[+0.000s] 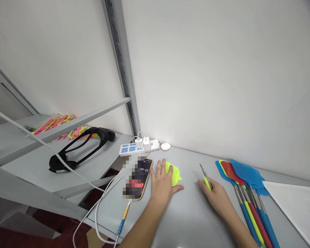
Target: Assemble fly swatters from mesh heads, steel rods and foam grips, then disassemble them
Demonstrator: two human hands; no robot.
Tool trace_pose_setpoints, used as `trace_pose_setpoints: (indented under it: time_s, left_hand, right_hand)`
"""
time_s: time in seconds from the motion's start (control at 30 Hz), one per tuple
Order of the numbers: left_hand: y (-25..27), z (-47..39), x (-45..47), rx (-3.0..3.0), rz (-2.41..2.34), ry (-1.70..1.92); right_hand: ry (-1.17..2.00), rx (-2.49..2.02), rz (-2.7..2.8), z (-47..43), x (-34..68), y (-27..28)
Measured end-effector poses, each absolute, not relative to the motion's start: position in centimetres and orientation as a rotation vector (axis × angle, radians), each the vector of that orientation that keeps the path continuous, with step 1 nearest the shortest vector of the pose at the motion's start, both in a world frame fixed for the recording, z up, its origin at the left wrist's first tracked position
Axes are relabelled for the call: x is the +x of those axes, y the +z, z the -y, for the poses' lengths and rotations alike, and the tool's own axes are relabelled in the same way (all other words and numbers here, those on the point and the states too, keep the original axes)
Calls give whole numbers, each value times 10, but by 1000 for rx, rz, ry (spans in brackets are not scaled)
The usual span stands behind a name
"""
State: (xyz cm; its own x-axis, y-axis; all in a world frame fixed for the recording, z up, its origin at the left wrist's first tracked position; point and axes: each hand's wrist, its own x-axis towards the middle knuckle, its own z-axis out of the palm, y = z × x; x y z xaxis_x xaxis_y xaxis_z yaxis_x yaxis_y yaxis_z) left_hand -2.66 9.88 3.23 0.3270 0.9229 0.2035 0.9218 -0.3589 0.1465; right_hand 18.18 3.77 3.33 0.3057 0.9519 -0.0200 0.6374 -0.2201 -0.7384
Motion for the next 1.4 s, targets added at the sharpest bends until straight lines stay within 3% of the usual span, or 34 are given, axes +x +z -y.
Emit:
trace_pose_setpoints:
  time_s: [0.47, 0.9, 1.4]
  left_hand:
    - [47, -73, -16, 2605, -1098, 812]
    - [54, -92, 18, 2227, -962, 997]
    - [35, -90, 46, 2100, -961, 721]
  right_hand:
    - [867, -1495, 1012, -70, 115, 30]
    - [775, -1372, 1123, -56, 142, 35]
    - [523, -1393, 1048, -52, 170, 47]
